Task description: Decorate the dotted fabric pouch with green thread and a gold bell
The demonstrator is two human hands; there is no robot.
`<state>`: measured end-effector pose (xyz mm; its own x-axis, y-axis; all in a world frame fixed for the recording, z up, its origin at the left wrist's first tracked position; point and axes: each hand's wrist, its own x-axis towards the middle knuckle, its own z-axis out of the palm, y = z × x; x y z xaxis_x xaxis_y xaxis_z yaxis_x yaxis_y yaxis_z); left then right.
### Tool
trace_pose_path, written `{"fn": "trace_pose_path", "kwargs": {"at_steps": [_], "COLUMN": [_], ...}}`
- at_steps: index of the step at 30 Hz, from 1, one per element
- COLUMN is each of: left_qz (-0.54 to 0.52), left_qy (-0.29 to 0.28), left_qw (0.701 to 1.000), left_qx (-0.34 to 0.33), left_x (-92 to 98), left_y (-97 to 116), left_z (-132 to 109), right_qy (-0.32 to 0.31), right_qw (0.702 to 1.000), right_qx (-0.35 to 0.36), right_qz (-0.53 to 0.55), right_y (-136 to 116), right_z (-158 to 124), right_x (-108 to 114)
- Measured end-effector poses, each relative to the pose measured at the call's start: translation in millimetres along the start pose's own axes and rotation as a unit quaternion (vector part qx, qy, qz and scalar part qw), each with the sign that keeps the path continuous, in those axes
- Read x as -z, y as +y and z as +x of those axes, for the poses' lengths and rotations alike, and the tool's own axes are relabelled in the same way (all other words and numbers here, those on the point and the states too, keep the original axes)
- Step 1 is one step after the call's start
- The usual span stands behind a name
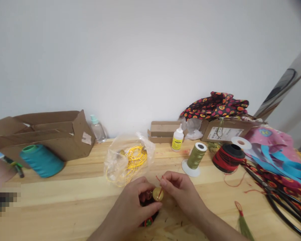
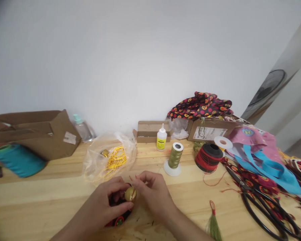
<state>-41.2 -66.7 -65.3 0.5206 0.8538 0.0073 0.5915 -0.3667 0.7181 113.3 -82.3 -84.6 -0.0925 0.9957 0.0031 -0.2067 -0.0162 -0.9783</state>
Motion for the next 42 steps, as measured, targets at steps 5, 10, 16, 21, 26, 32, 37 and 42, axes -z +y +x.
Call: {"fn": "trace_pose_path", "kwargs": {"at_steps": [5,10,16,21,26,32,37,42], "left_qz": [0.046,0.022,-0.102,-0.207,-0.302,-0.410,-0.424,-0.437], "left_qy": [0.000,-0.017,0.000,0.041,0.065,0.054,0.043,0.034], "left_qw": [0.999,1.000,0.995,0.977,0.944,0.899,0.894,0.889], "left_qx": [0.006,0.010,0.002,0.034,0.116,0.146,0.135,0.132], "left_x": [-5.5,-3.8,4.7,4.5,5.5,6.1,5.9,5.8], "left_y": [4.7,3.6,-2.0,-8.9,-12.4,-8.7,-8.8,-11.6], "left_z": [-4.5,-5.0,-4.0,-0.5,3.9,3.9,2.9,1.8], "right_qy": [-0.021,-0.047,-0.037,-0.046,-0.039,-0.024,-0.030,-0.020], "right_qw": [0.956,0.941,0.961,0.987,0.994,0.995,0.994,0.994], "right_qx": [0.152,0.174,0.119,0.055,0.036,0.027,0.034,0.035], "right_qz": [-0.249,-0.286,-0.249,-0.145,-0.100,-0.095,-0.096,-0.105], "right_y": [-0.8,4.1,7.4,6.6,3.9,-0.8,0.4,-0.8], "right_z": [-3.4,-3.8,-4.0,-4.3,-3.7,-3.8,-4.0,-4.2], "right_x": [-6.3,-5.6,1.1,-0.6,-2.6,-4.7,-5.8,-5.5]}}
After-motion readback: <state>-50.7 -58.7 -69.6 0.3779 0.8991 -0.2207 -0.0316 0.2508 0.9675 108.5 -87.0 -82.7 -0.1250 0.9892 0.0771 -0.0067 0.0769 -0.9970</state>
